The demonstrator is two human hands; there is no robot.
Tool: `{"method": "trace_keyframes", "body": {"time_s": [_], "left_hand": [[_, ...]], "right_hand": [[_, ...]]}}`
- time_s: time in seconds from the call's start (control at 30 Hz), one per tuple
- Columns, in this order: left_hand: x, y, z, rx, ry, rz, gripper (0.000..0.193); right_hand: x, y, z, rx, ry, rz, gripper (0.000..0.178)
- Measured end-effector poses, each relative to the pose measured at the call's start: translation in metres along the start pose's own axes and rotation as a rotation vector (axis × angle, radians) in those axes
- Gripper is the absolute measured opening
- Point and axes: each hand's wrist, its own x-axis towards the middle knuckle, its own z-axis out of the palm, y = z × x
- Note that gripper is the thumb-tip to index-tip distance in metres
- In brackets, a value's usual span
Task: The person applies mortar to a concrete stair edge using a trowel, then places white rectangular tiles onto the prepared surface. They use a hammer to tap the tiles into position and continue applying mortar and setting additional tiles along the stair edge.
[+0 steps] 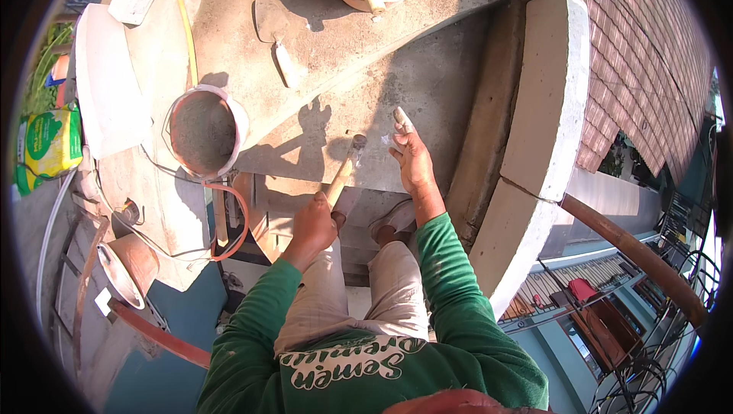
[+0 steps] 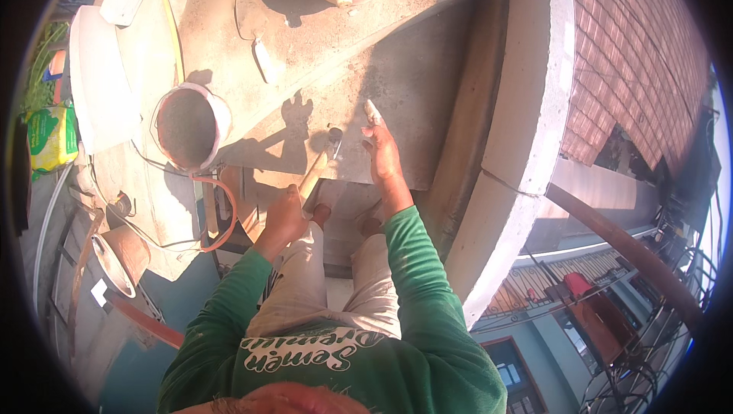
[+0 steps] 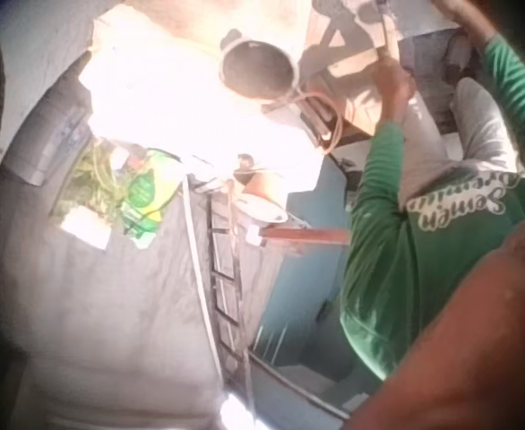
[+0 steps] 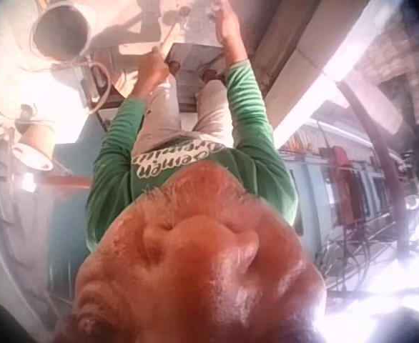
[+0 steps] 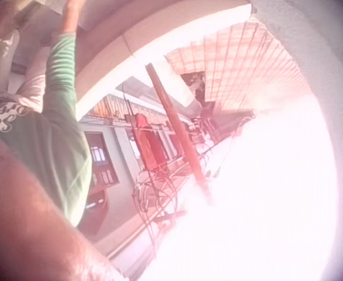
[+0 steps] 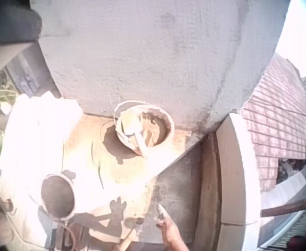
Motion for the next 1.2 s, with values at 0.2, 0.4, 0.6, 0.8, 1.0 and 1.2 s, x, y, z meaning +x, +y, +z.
{"method": "trace_keyframes", "body": {"time_s": [0.2, 0.4, 0.6, 0.8, 1.0, 1.2], "left_hand": [[-0.059, -0.045, 0.011, -0.134, -0.255, -0.258, 0.052], [-0.102, -0.087, 0.037, -0.195, -0.281, -0.382, 0.049], [-0.116, -0.096, 0.044, -0.171, -0.266, -0.485, 0.053], [-0.105, -0.102, 0.048, -0.172, -0.253, -0.463, 0.051], [-0.086, -0.08, 0.034, -0.234, -0.223, -0.436, 0.05], [-0.088, -0.08, 0.041, -0.253, -0.24, -0.392, 0.048]], "right_hand": [[0.097, -0.157, 0.014, -1.155, 0.214, -0.423, 0.103], [0.196, -0.195, 0.039, -1.622, 0.393, -0.559, 0.103], [0.21, -0.168, 0.064, -1.869, 0.438, -0.626, 0.095], [0.229, -0.15, 0.043, -1.996, 0.349, -0.71, 0.09], [0.173, -0.162, 0.048, -2.154, 0.211, -0.627, 0.085], [0.124, -0.024, 0.0, -1.641, 0.066, -0.176, 0.082]]}}
